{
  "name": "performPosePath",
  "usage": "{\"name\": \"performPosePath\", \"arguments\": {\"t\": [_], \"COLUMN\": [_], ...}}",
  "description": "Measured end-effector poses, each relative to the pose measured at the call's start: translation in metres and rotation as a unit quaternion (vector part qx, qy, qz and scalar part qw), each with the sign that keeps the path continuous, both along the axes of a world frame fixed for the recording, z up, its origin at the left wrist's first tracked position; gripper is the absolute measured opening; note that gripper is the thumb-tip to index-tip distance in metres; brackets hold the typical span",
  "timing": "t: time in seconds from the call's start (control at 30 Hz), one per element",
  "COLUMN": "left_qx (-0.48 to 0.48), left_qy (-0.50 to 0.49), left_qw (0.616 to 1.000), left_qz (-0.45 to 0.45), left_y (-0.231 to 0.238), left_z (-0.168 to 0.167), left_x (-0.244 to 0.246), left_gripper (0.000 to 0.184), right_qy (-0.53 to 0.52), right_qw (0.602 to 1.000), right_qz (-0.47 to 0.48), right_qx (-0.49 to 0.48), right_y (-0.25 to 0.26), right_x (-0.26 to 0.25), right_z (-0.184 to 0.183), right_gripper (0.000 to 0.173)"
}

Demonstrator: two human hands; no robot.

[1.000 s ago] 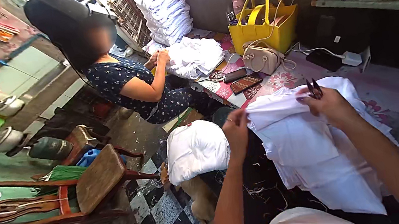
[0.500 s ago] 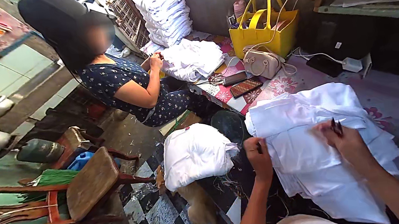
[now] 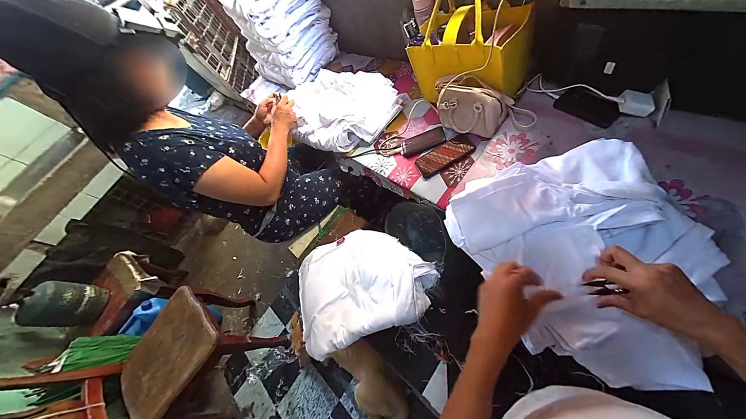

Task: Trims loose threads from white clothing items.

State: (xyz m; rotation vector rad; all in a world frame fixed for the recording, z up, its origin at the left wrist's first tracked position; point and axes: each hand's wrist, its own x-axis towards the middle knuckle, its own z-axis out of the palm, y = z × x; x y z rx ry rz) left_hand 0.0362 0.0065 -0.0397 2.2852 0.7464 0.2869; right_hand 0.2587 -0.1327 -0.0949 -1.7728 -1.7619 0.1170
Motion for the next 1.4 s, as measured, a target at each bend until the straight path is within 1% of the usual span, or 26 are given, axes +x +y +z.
{"name": "performPosePath", "arguments": {"t": [0.03, 0.07, 0.1, 0.17, 0.2, 0.23, 0.33, 0.37, 0.4, 0.47, 0.53, 0.6, 0.67, 0.7, 0.73, 0.8, 0.83, 0.87, 0.9, 0.93, 1.0, 1.07, 1.1, 1.2, 1.3, 1.4], "left_qx": [0.020, 0.046, 0.082, 0.156, 0.160, 0.141, 0.025, 0.016, 0.030, 0.112, 0.193, 0.202, 0.137, 0.122, 0.124, 0.144, 0.136, 0.108, 0.068, 0.030, -0.020, -0.042, -0.047, -0.030, 0.039, 0.080], "left_qy": [-0.068, -0.091, -0.086, -0.104, -0.125, -0.142, -0.198, -0.223, -0.247, -0.286, -0.275, -0.220, -0.171, -0.166, -0.182, -0.254, -0.294, -0.320, -0.327, -0.317, -0.252, -0.194, -0.179, -0.155, -0.157, -0.164], "left_qw": [0.997, 0.993, 0.991, 0.982, 0.979, 0.980, 0.980, 0.975, 0.968, 0.951, 0.937, 0.939, 0.951, 0.950, 0.946, 0.934, 0.933, 0.936, 0.941, 0.948, 0.966, 0.972, 0.973, 0.974, 0.968, 0.962], "left_qz": [-0.036, -0.059, -0.065, -0.034, -0.018, -0.014, -0.023, -0.018, -0.009, 0.024, 0.090, 0.168, 0.219, 0.234, 0.238, 0.204, 0.159, 0.101, 0.051, 0.027, 0.060, 0.122, 0.140, 0.163, 0.191, 0.202], "left_y": [-0.014, -0.025, -0.035, -0.044, -0.044, -0.043, -0.036, -0.036, -0.037, -0.039, -0.027, 0.002, 0.018, 0.016, 0.009, -0.021, -0.037, -0.049, -0.056, -0.057, -0.048, -0.035, -0.032, -0.037, -0.040, -0.040], "left_z": [-0.012, -0.027, -0.042, -0.067, -0.070, -0.067, -0.044, -0.035, -0.024, -0.005, 0.003, -0.011, -0.037, -0.041, -0.038, -0.019, -0.011, -0.007, -0.007, -0.013, -0.030, -0.039, -0.040, -0.036, -0.046, -0.054], "left_x": [0.014, 0.027, 0.035, 0.044, 0.045, 0.044, 0.036, 0.033, 0.031, 0.026, 0.016, 0.006, -0.007, -0.011, -0.012, -0.007, -0.002, 0.005, 0.013, 0.023, 0.037, 0.044, 0.047, 0.056, 0.065, 0.070], "left_gripper": [0.030, 0.033, 0.032, 0.018, 0.014, 0.011, 0.009, 0.008, 0.007, 0.008, 0.010, 0.009, 0.009, 0.011, 0.014, 0.015, 0.013, 0.013, 0.014, 0.017, 0.019, 0.019, 0.019, 0.019, 0.019, 0.019], "right_qy": [-0.011, -0.014, -0.008, 0.016, 0.029, 0.037, 0.038, 0.036, 0.039, 0.044, 0.056, 0.062, 0.106, 0.147, 0.187, 0.250, 0.282, 0.305, 0.329, 0.358, 0.416, 0.464, 0.474, 0.467, 0.441, 0.435], "right_qw": [1.000, 1.000, 1.000, 0.999, 0.999, 0.998, 0.994, 0.992, 0.990, 0.982, 0.975, 0.984, 0.991, 0.983, 0.973, 0.965, 0.957, 0.947, 0.934, 0.917, 0.879, 0.849, 0.843, 0.846, 0.854, 0.860], "right_qz": [0.001, -0.002, -0.004, -0.009, -0.013, -0.019, -0.058, -0.073, -0.086, -0.123, -0.152, -0.129, -0.075, -0.049, -0.032, -0.037, -0.061, -0.097, -0.138, -0.174, -0.213, -0.208, -0.199, -0.194, -0.204, -0.188], "right_qx": [0.001, 0.008, 0.014, 0.028, 0.036, 0.043, 0.084, 0.098, 0.109, 0.139, 0.151, 0.109, -0.023, -0.098, -0.130, -0.073, -0.036, -0.010, -0.010, -0.031, -0.090, -0.143, -0.155, -0.168, -0.189, -0.191], "right_y": [0.001, 0.002, 0.001, -0.003, -0.005, -0.008, -0.005, 0.000, 0.006, 0.020, 0.025, 0.017, -0.004, -0.013, -0.020, -0.030, -0.032, -0.030, -0.024, -0.017, 0.003, 0.020, 0.024, 0.031, 0.031, 0.024], "right_x": [0.000, 0.001, 0.002, 0.002, 0.000, -0.004, -0.019, -0.025, -0.029, -0.037, -0.046, -0.060, -0.076, -0.076, -0.073, -0.057, -0.048, -0.040, -0.033, -0.026, -0.018, -0.019, -0.022, -0.029, -0.032, -0.028], "right_z": [0.000, -0.001, -0.001, 0.003, 0.008, 0.014, 0.029, 0.033, 0.035, 0.031, 0.019, 0.008, 0.003, 0.006, 0.008, 0.013, 0.020, 0.028, 0.038, 0.044, 0.043, 0.033, 0.028, 0.022, 0.022, 0.023], "right_gripper": [0.026, 0.020, 0.015, 0.011, 0.012, 0.013, 0.016, 0.018, 0.022, 0.035, 0.042, 0.043, 0.039, 0.036, 0.034, 0.028, 0.025, 0.024, 0.024, 0.023, 0.022, 0.025, 0.027, 0.029, 0.024, 0.022]}}
